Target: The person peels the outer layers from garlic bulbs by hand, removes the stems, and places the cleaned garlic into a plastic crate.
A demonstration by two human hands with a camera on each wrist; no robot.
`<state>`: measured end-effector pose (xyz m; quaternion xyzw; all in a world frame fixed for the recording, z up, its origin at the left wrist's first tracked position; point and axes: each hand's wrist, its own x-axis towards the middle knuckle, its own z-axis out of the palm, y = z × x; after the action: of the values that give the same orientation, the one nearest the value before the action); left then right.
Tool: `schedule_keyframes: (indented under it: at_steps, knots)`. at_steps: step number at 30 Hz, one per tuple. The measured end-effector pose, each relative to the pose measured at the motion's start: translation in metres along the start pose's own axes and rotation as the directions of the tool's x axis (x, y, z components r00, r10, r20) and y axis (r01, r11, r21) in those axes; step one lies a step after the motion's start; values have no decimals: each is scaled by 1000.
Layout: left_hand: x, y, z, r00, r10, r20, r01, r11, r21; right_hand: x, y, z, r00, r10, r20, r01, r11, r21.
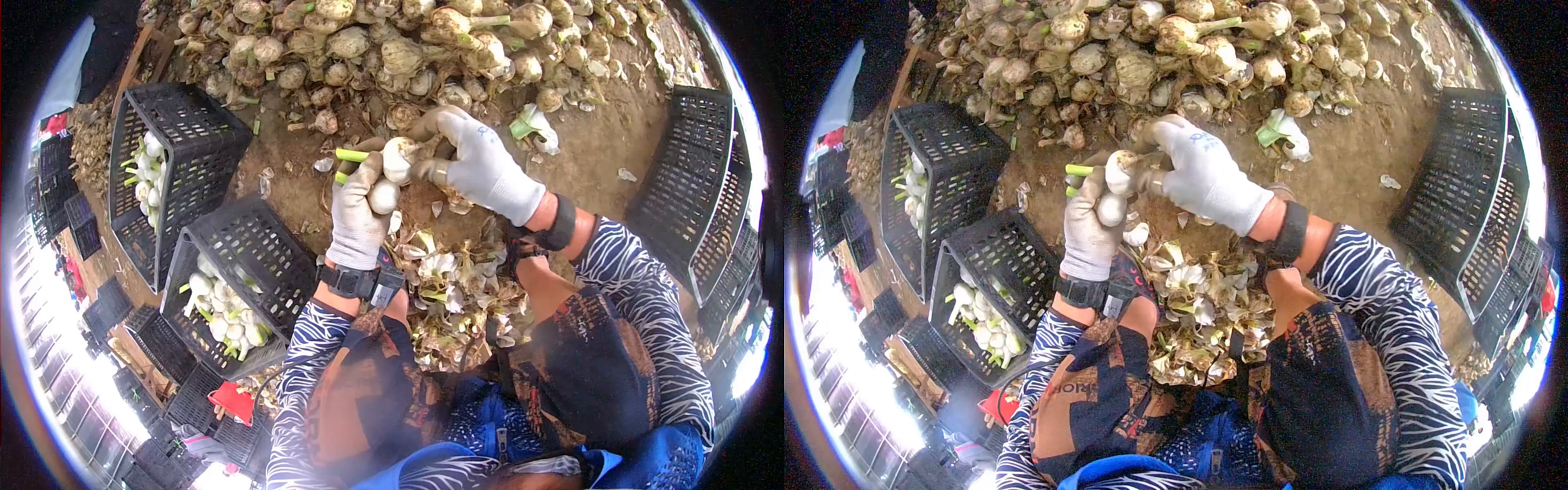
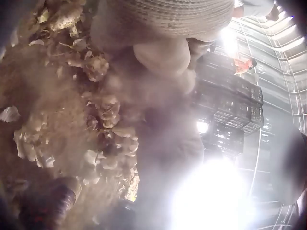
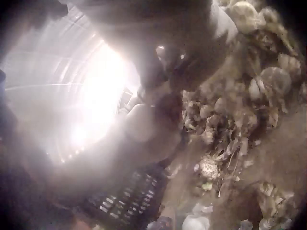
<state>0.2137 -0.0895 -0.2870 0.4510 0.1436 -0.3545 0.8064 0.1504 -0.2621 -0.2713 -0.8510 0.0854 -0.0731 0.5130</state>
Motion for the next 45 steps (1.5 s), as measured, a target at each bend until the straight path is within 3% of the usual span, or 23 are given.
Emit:
schedule_keyframes:
  at_steps: [4,6,8,10,11,12,13,15,16,19,21,22,24,27,31,34,36,38,40,41,42,43,45]
  knots:
    - [0,7,-1,999,20,-34,-16,992,125,4,-2,2,998,63,27,-64,997,44]
    - [3,2,0,999,23,-33,-21,997,76,5,4,3,1000,-20,-9,21,978,209]
    - [6,-1,-7,999,28,-34,-27,999,29,8,8,0,917,389,94,-381,779,497]
    - [11,0,-21,997,-79,-7,78,992,-102,13,28,-6,842,539,37,-438,640,632]
    - [11,8,-31,967,-233,104,252,935,-248,9,40,-15,821,559,112,-547,716,434]
    - [11,11,-33,969,-228,101,246,937,-247,10,41,-21,789,589,178,-615,760,211]
    - [12,13,-35,945,-270,185,318,893,-320,9,41,-17,791,585,181,-612,761,214]
    - [17,12,-43,878,-305,370,448,797,-405,0,35,-11,985,168,27,-161,974,-160]
    - [17,11,-39,877,-306,370,448,796,-406,3,23,-11,985,168,27,-162,974,-160]
    - [12,8,-19,958,-162,236,251,870,-423,19,-2,-4,977,202,62,-207,973,98]
    - [8,13,-6,990,-48,-136,37,996,-84,23,-19,-5,977,205,62,-212,967,140]
    - [5,18,-1,990,-48,-135,36,996,-84,24,-26,-4,976,208,64,-216,960,178]
    - [1,25,3,985,171,-38,-156,955,252,23,-30,3,986,168,-16,-164,976,147]
    - [-2,24,7,966,257,-35,-234,924,303,22,-33,7,956,293,0,-287,935,211]
    - [-6,25,8,952,305,-40,-277,907,317,22,-30,10,969,241,-50,-236,968,89]
    - [-9,26,6,954,298,-25,-280,921,272,21,-23,17,942,336,-7,-327,921,213]
    - [-10,27,3,959,283,-26,-270,936,225,22,-11,19,836,544,69,-494,692,527]
    - [-8,27,-6,974,194,121,-186,980,-77,21,20,21,798,595,99,-572,694,436]
    - [-3,21,-26,980,188,68,-177,973,-148,13,39,14,893,435,117,-417,897,-147]
    - [-2,24,-36,984,-10,179,74,933,-351,3,42,13,896,426,124,-409,902,-141]
    - [-2,28,-43,930,-173,323,324,801,-503,-9,40,14,949,292,119,-248,925,-290]
    - [-2,27,-44,909,-159,386,346,805,-483,-15,34,18,980,151,133,-81,900,-428]
    - [-6,28,-40,899,-172,403,380,763,-523,-14,18,17,979,152,136,-116,963,-242]
